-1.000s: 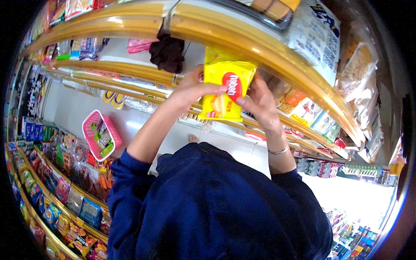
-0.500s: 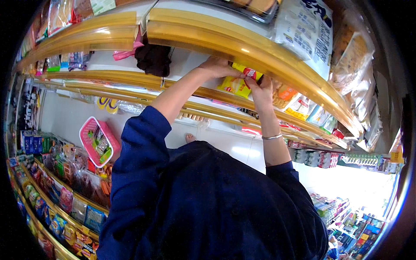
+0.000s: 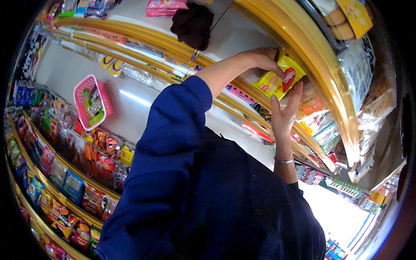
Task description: The person cleans a supermarket shelf by removing packaged snacks and bread, wiping the shelf surface with a dark cloth, and placing the items back. The person also wipes the shelf edge and handles a plastic container during the process.
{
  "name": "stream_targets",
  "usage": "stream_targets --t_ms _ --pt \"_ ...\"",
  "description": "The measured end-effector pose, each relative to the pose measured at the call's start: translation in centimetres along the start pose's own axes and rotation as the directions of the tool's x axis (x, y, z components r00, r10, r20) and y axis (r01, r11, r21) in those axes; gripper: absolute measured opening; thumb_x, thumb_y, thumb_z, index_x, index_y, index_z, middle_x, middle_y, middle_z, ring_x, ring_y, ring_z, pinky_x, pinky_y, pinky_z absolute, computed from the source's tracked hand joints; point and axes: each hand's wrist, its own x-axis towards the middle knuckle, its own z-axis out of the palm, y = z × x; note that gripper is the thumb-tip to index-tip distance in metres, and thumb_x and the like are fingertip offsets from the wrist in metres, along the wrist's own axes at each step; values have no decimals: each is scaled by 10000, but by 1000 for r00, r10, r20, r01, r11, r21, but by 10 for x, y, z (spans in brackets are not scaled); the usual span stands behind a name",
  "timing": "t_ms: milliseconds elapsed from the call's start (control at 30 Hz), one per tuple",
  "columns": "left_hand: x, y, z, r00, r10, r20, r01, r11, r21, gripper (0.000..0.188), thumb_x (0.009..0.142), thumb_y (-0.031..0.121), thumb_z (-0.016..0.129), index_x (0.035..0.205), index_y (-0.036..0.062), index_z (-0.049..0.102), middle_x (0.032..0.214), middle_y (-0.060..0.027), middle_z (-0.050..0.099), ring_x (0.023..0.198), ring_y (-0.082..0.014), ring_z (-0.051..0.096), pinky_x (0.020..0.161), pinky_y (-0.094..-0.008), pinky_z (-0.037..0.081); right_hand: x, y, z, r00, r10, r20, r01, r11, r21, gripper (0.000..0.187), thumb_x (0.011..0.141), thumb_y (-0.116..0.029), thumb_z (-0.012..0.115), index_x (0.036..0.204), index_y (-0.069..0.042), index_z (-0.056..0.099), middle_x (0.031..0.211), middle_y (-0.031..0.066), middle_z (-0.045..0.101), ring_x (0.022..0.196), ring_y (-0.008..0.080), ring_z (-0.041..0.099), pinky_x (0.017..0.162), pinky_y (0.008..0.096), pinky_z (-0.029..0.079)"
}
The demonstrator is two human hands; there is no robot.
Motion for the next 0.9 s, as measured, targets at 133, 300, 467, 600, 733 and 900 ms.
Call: stream_targets --t_ms 133,300,467,600,733,900 --pt "21 -24 4 997 7 76 -1 997 -76 616 629 282 796 1150 47 566 1097 -88 622 993 -209 571 893 -312 417 -4 -10 -12 994 -73 80 79 994 -80 721 808 -31 582 1400 4 173 1453 167 210 1320 266 265 1068 377 248" --pt "13 -10 -1 995 -94 35 91 992 90 574 658 438 741 1069 55 628 1042 -115 643 951 -237 597 880 -336 431 24 -36 -15 978 -206 -23 206 960 190 555 792 18 570 1308 45 368 1358 197 376 1267 267 357 1051 375 273" --pt "-9 17 3 984 -180 -3 176 959 221 701 695 497 669 1210 46 521 1306 -161 462 1211 -272 420 1014 -384 316 104 -65 29 999 -26 19 11 835 551 432 802 -29 618 1210 34 489 1148 113 563 1019 202 542 892 316 434" --pt "13 -17 13 992 -51 -118 88 936 339 666 712 493 627 1224 83 508 1276 -147 487 1166 -310 458 995 -357 347 179 -78 109 982 -34 186 -95 765 637 477 827 -124 605 1266 -20 452 1183 132 545 1039 208 540 858 328 449" --pt "11 -31 24 956 97 -277 4 939 344 555 702 462 633 1132 115 584 1168 -138 570 1060 -305 538 909 -396 420 240 -80 163 973 -141 180 94 964 250 539 810 -226 629 1287 -56 445 1179 163 541 1034 246 539 849 351 446" --pt "-15 -7 20 958 41 -282 38 962 270 523 712 488 593 1080 116 612 1139 -143 585 1030 -322 557 846 -405 451 304 -80 204 786 -617 -28 558 729 -397 560 786 -337 644 1253 -72 488 1060 175 589 956 299 552 857 409 425"
